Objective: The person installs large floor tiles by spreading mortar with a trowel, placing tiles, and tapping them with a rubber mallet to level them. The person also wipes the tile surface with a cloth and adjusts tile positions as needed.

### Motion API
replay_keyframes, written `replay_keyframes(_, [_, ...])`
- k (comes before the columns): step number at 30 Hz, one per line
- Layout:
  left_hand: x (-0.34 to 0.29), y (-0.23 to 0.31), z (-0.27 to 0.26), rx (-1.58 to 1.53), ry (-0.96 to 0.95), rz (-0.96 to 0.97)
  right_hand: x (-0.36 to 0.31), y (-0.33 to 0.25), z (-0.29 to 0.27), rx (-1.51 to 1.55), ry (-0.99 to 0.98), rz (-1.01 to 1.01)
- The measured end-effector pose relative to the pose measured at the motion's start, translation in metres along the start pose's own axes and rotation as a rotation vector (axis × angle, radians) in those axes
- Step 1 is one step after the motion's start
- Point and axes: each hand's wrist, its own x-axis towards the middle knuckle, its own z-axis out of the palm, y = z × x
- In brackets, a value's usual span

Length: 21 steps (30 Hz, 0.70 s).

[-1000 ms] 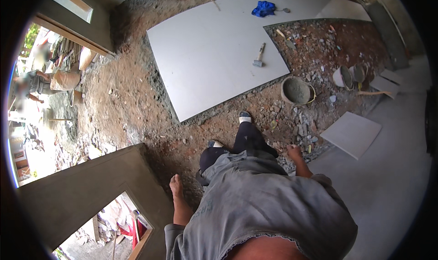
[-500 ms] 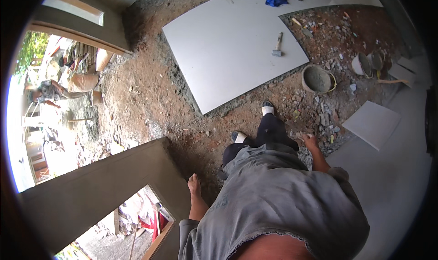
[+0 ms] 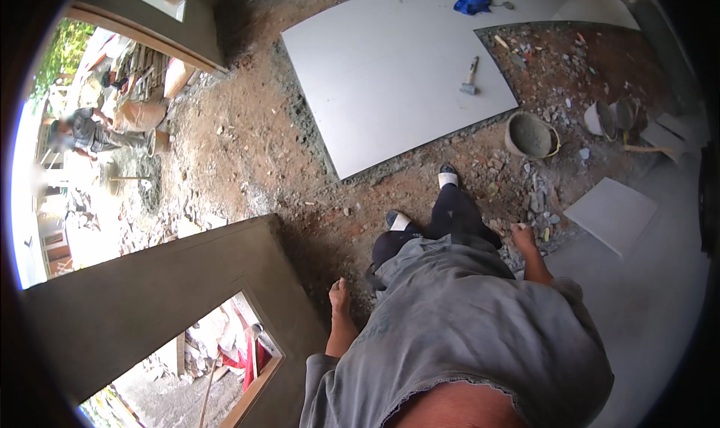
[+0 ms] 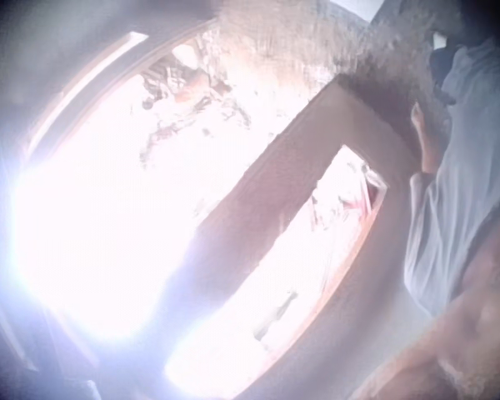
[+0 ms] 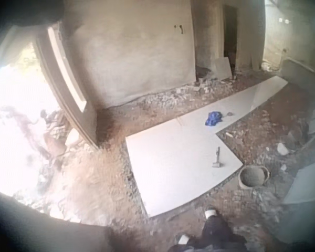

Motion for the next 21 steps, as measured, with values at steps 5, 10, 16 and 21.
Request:
replay_keyframes(5, [-0.010,-0.001,-0.014,-0.195,-0.093,-0.087,-0.018,-0.007,-0.006,-0.066,0.057,-0.092])
replay_keyframes(10, [-0.007,0.026,-0.024,0.036,-0.116,0.048,-0.032,-0.009,-0.014,-0.049,0.060,0.009])
replay_keyframes(16, [0.012,0.059,-0.013,-0.096,-0.064,0.077,-0.018,-0.013,-0.018,0.008,-0.007,0.053])
replay_keyframes(21, [0.008,0.100,0.011,-0.012,-0.058,0.024,0.014,-0.033,-0.026,-0.050,0.024,-0.080])
